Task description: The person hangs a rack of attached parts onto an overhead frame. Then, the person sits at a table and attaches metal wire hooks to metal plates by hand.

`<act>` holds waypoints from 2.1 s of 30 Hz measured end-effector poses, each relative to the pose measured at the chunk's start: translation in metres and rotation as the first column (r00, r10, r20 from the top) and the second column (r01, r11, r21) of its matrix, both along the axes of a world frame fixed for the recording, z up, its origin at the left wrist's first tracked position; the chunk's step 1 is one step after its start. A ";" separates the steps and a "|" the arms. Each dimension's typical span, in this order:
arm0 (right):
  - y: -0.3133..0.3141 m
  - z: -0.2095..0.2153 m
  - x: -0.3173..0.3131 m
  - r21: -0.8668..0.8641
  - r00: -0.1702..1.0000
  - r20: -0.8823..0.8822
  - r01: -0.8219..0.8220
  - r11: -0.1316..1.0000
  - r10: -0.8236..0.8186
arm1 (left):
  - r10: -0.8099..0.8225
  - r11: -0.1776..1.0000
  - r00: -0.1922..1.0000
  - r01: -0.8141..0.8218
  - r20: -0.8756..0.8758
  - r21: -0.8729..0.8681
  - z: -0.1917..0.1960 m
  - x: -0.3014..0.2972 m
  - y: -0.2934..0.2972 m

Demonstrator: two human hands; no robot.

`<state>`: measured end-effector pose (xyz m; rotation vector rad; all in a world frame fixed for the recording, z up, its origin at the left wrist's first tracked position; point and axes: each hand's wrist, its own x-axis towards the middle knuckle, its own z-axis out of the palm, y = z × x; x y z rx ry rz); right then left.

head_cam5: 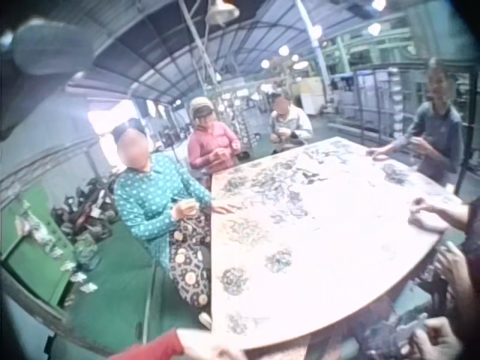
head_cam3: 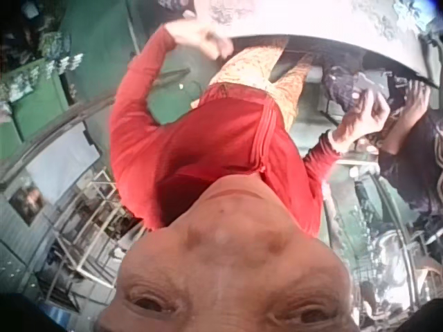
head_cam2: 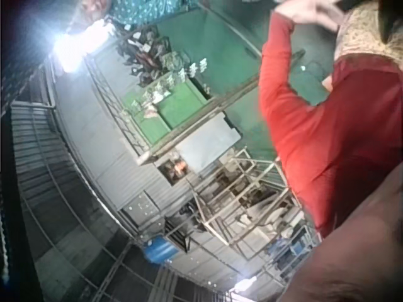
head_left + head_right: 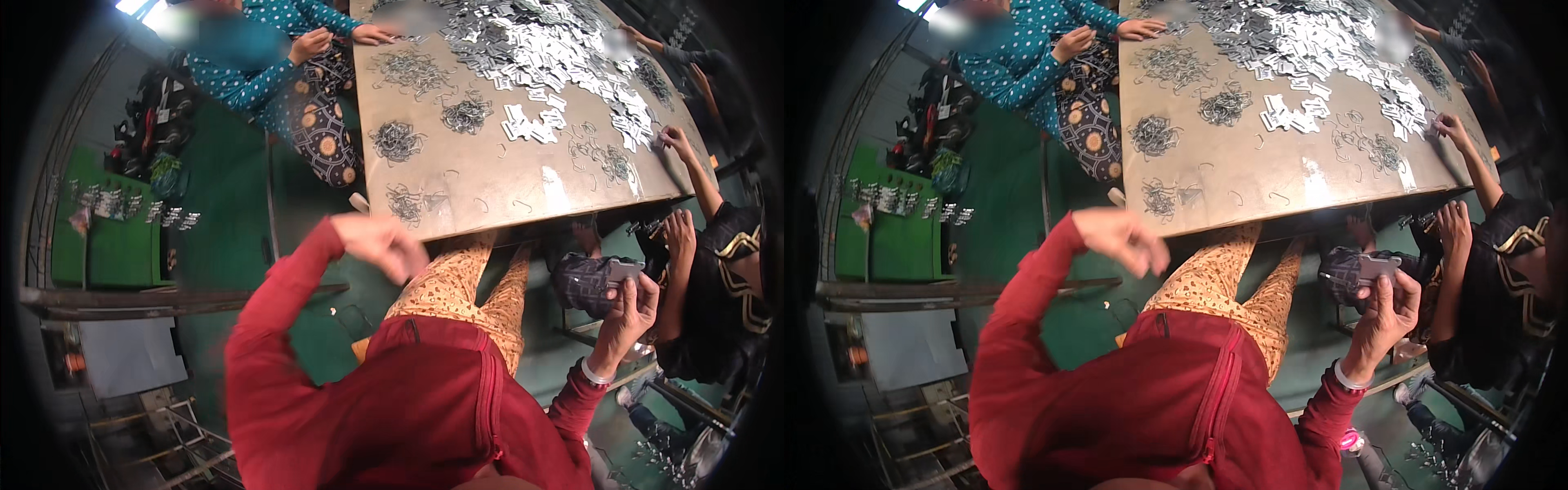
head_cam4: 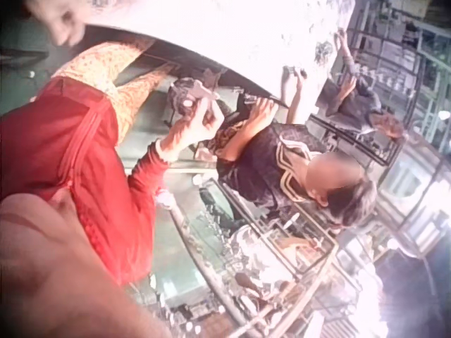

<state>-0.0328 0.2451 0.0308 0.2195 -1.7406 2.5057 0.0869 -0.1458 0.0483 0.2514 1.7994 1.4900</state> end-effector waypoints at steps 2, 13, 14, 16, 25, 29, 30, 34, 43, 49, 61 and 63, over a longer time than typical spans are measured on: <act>-0.003 0.001 0.005 -0.002 0.996 -0.015 0.093 0.996 -0.093 | 0.179 0.934 0.896 -0.285 -0.407 -0.216 -0.001 -0.053 -0.013; -0.032 0.001 -0.008 0.026 0.978 -0.003 0.209 0.978 -0.209 | 0.644 0.126 0.146 -0.988 -0.751 -0.084 -0.140 -0.197 -0.079; -0.037 0.000 -0.014 0.022 0.981 0.001 0.196 0.980 -0.196 | 0.559 0.129 0.215 -0.977 -0.801 -0.173 -0.141 -0.201 -0.084; -0.047 -0.005 -0.024 0.051 0.986 0.017 0.168 0.985 -0.169 | 0.535 0.111 0.205 -0.979 -0.819 -0.172 -0.143 -0.201 -0.091; -0.052 -0.021 -0.024 0.080 0.997 0.062 0.046 0.996 -0.051 | -0.028 0.293 0.355 -0.891 -0.934 -0.347 -0.166 -0.213 -0.080; -0.050 -0.023 -0.023 0.099 0.997 0.063 0.045 0.994 -0.051 | 0.066 0.305 0.232 -0.931 -0.971 -0.202 -0.152 -0.218 -0.073; -0.051 -0.022 -0.025 0.132 0.996 0.058 0.062 0.989 -0.070 | 0.086 0.253 0.287 -0.932 -0.954 -0.258 -0.166 -0.228 -0.083; -0.061 0.004 -0.021 0.228 0.972 0.093 0.190 0.955 -0.216 | 0.201 0.214 0.283 -0.947 -0.938 -0.240 -0.126 -0.228 -0.101; -0.047 -0.003 -0.028 0.014 0.997 0.010 0.075 0.997 -0.075 | 0.238 0.363 0.511 -0.835 -0.826 -0.413 -0.125 -0.209 -0.088; -0.047 0.005 -0.020 0.019 1.000 0.000 -0.010 1.000 0.010 | 0.200 0.390 0.471 -0.843 -0.859 -0.371 -0.146 -0.217 -0.082; -0.066 0.004 0.013 0.073 0.998 0.058 0.002 0.997 -0.007 | 0.474 0.434 0.558 -0.821 -0.681 -0.371 -0.143 -0.227 -0.100; -0.063 -0.005 0.016 0.044 1.000 0.025 -0.007 0.999 0.006 | 0.509 0.449 0.618 -0.784 -0.599 -0.428 -0.129 -0.238 -0.089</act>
